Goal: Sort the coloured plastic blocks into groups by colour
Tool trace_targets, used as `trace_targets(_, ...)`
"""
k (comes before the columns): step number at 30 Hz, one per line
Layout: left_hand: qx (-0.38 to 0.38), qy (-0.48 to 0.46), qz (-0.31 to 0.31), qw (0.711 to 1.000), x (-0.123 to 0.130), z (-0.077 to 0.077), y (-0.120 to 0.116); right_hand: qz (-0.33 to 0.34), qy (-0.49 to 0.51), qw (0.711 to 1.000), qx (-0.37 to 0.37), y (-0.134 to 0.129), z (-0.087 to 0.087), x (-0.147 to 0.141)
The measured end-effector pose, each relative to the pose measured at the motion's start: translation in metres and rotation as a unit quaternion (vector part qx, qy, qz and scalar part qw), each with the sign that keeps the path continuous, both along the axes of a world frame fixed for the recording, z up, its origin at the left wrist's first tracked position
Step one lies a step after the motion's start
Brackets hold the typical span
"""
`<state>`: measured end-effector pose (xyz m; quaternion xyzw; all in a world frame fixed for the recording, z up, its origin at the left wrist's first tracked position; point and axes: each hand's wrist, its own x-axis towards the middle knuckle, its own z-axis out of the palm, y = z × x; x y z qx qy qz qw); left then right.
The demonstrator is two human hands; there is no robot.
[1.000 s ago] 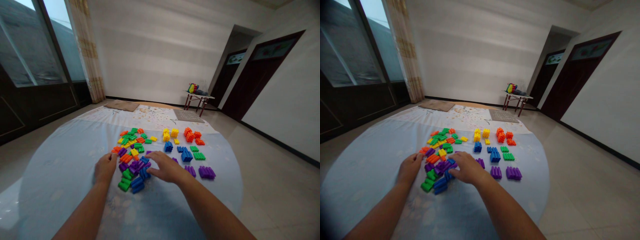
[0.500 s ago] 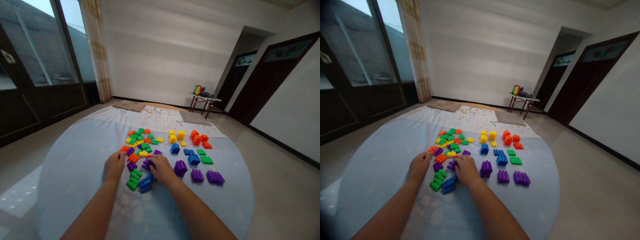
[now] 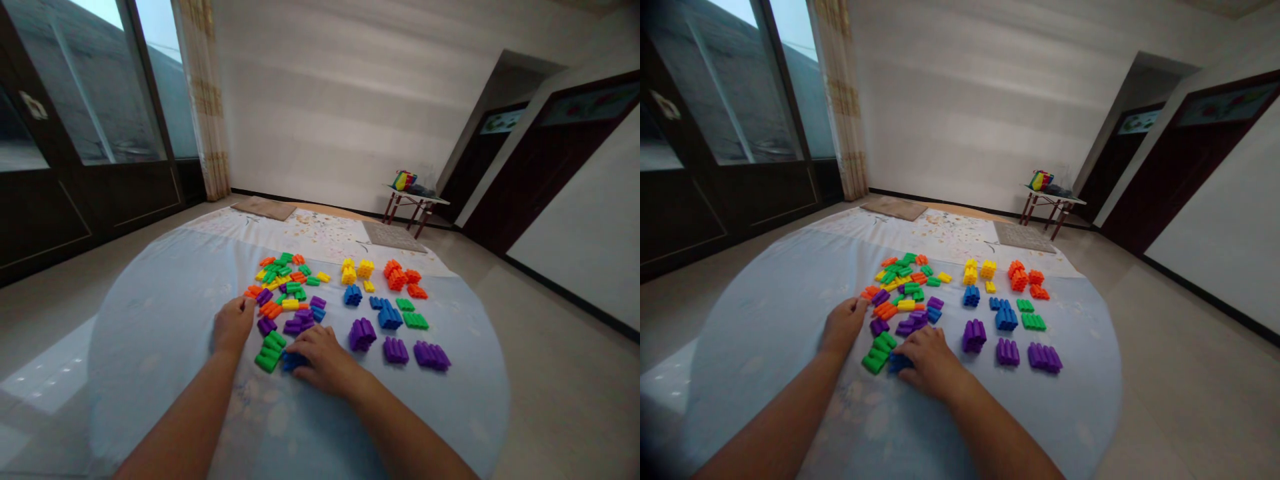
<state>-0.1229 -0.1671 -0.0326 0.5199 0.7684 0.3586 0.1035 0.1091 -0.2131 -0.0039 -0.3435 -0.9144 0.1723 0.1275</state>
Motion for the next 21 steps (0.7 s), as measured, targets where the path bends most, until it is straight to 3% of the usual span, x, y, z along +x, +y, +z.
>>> trace_targets(5, -0.001, -0.003, 0.007, 1.000, 0.000, 0.001, -0.001, -0.104, 0.038, 0.994, 0.021, 0.006, -0.012, 0.002)
trace_targets(16, -0.024, -0.029, 0.003, 0.999, -0.002, 0.006, 0.000, -0.108, 0.012, 0.993, 0.037, 0.003, -0.010, 0.003)
trace_targets(21, -0.040, -0.037, 0.004, 0.999, -0.004, 0.004, 0.002, -0.082, 0.059, 0.994, 0.050, -0.001, -0.010, 0.001)
